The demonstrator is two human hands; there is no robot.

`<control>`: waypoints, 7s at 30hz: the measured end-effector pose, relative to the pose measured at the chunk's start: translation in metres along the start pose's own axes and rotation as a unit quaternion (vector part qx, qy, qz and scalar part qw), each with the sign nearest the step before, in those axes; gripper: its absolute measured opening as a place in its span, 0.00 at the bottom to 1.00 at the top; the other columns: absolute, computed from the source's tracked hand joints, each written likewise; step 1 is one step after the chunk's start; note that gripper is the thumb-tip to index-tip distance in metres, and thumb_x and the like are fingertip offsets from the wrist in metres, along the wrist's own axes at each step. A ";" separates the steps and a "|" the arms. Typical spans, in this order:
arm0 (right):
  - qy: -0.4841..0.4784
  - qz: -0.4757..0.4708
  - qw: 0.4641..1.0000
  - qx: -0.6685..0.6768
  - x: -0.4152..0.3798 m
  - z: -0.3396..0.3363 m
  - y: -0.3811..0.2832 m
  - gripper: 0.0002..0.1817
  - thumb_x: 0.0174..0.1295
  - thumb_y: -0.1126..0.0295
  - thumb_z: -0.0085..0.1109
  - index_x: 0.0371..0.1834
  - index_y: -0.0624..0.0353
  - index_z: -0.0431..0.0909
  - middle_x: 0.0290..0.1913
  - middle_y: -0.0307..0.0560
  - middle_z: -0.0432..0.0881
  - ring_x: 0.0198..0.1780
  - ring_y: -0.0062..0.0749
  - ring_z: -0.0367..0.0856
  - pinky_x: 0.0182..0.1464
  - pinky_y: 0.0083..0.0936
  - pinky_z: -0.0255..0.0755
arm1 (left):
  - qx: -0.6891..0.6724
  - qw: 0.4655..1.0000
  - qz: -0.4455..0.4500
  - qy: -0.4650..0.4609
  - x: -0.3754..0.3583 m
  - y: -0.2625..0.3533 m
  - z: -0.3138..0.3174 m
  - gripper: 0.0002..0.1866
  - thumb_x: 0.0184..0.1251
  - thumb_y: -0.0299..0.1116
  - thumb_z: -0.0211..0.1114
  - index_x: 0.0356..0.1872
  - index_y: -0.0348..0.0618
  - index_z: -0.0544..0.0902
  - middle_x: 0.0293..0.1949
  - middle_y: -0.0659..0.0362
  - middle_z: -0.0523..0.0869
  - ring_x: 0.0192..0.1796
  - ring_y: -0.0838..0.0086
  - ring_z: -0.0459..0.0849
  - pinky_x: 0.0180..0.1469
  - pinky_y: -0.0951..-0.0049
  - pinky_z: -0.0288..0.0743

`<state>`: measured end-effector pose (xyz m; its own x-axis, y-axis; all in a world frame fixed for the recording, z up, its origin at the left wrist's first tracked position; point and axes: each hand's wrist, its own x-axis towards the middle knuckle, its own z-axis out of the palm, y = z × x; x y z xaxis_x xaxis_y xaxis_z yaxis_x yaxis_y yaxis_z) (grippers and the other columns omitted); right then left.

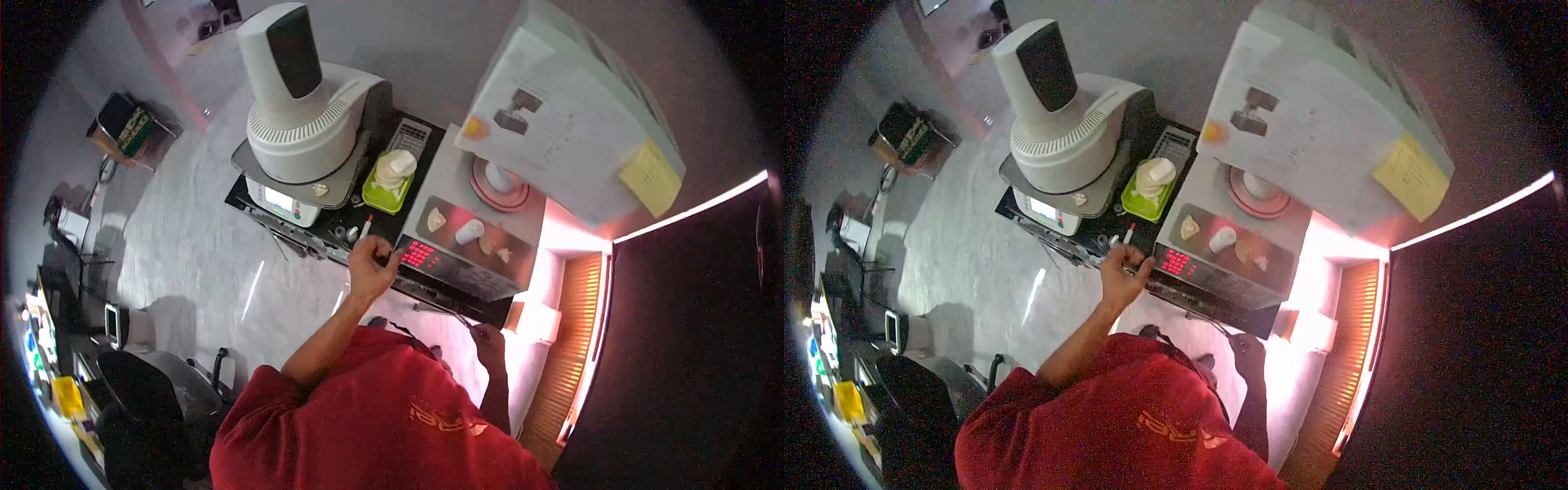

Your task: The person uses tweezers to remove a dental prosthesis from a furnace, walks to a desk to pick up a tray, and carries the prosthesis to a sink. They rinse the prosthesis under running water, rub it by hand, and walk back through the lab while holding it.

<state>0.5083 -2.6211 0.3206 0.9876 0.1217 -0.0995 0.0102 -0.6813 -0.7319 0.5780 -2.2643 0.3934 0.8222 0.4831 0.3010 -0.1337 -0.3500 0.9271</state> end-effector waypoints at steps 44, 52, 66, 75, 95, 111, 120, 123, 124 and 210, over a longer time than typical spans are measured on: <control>0.053 0.139 0.989 0.018 -0.056 0.002 0.001 0.11 0.63 0.67 0.66 0.42 0.65 0.86 0.33 0.49 0.88 0.36 0.29 0.84 0.43 0.28 0.77 | 0.178 0.975 0.136 -0.011 0.055 0.032 0.056 0.11 0.46 0.43 0.76 0.27 0.50 0.90 0.28 0.60 0.84 0.37 0.60 0.82 0.41 0.55 0.66; 0.075 0.146 0.986 0.024 -0.063 0.001 0.001 0.12 0.63 0.65 0.68 0.41 0.64 0.86 0.32 0.49 0.87 0.36 0.29 0.83 0.42 0.28 0.77 | 0.127 0.982 0.131 -0.052 0.111 0.040 0.088 0.17 0.50 0.47 0.74 0.32 0.45 0.91 0.31 0.55 0.89 0.39 0.56 0.85 0.45 0.54 0.71; 0.112 0.150 0.982 0.011 -0.086 0.010 0.008 0.11 0.63 0.65 0.67 0.40 0.63 0.87 0.35 0.52 0.88 0.37 0.32 0.86 0.42 0.29 0.78 | 0.017 0.979 0.156 -0.132 0.162 0.074 0.152 0.19 0.53 0.48 0.75 0.35 0.43 0.90 0.32 0.54 0.91 0.34 0.61 0.90 0.40 0.64 0.81; 0.117 0.141 0.983 0.023 -0.092 0.009 0.007 0.13 0.64 0.62 0.65 0.41 0.62 0.87 0.33 0.52 0.88 0.36 0.35 0.86 0.41 0.32 0.78 | -0.038 0.956 0.277 -0.085 0.172 0.076 0.176 0.20 0.48 0.39 0.77 0.43 0.41 0.87 0.39 0.55 0.91 0.40 0.63 0.90 0.42 0.65 0.82; 0.113 0.174 0.976 0.062 -0.089 0.006 0.004 0.14 0.64 0.61 0.65 0.41 0.62 0.87 0.36 0.51 0.88 0.39 0.33 0.86 0.43 0.31 0.78 | -0.063 0.963 0.231 -0.122 0.159 0.083 0.164 0.18 0.52 0.36 0.77 0.43 0.39 0.87 0.36 0.53 0.91 0.34 0.69 0.88 0.39 0.66 0.82; 0.122 0.147 0.981 0.041 -0.092 0.011 0.010 0.12 0.65 0.63 0.65 0.39 0.62 0.86 0.36 0.52 0.89 0.37 0.37 0.87 0.43 0.33 0.79 | 0.081 0.940 0.274 -0.186 0.163 0.067 0.173 0.21 0.47 0.32 0.69 0.46 0.38 0.84 0.37 0.51 0.86 0.38 0.61 0.84 0.42 0.62 0.79; 0.127 0.156 0.978 0.052 -0.097 0.015 0.016 0.12 0.65 0.64 0.66 0.40 0.62 0.86 0.35 0.51 0.89 0.37 0.33 0.87 0.42 0.31 0.78 | 0.101 0.924 0.334 -0.156 0.164 0.062 0.185 0.23 0.54 0.32 0.60 0.54 0.37 0.82 0.48 0.40 0.86 0.52 0.46 0.83 0.56 0.59 0.76; 0.135 0.127 0.982 0.027 -0.098 0.014 0.014 0.12 0.65 0.64 0.65 0.41 0.63 0.86 0.35 0.50 0.88 0.36 0.32 0.86 0.41 0.30 0.77 | -0.038 0.947 0.253 -0.195 0.169 0.068 0.174 0.21 0.56 0.31 0.60 0.51 0.37 0.85 0.48 0.42 0.86 0.51 0.50 0.85 0.56 0.61 0.76; 0.132 0.138 0.981 0.041 -0.099 0.014 0.014 0.13 0.65 0.64 0.65 0.41 0.64 0.86 0.34 0.50 0.88 0.36 0.32 0.85 0.41 0.30 0.77 | -0.039 0.955 0.210 -0.208 0.168 0.072 0.164 0.19 0.57 0.30 0.60 0.50 0.37 0.86 0.48 0.43 0.87 0.50 0.53 0.85 0.55 0.62 0.76; 0.448 0.190 0.816 0.312 -0.096 0.016 -0.046 0.08 0.71 0.70 0.59 0.42 0.65 0.77 0.31 0.44 0.79 0.26 0.23 0.77 0.28 0.21 0.75 | 0.344 0.723 0.123 -0.587 -0.119 -0.063 0.115 0.66 0.58 0.49 0.73 0.78 0.37 0.28 0.64 0.26 0.70 0.65 0.37 0.73 0.65 0.42 0.67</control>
<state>0.4102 -2.5897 0.3534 0.6223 -0.7796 -0.0712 -0.1304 -0.0135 -0.9914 0.5526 -2.3922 0.2735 0.7776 -0.5341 -0.3319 -0.3816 -0.8203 0.4260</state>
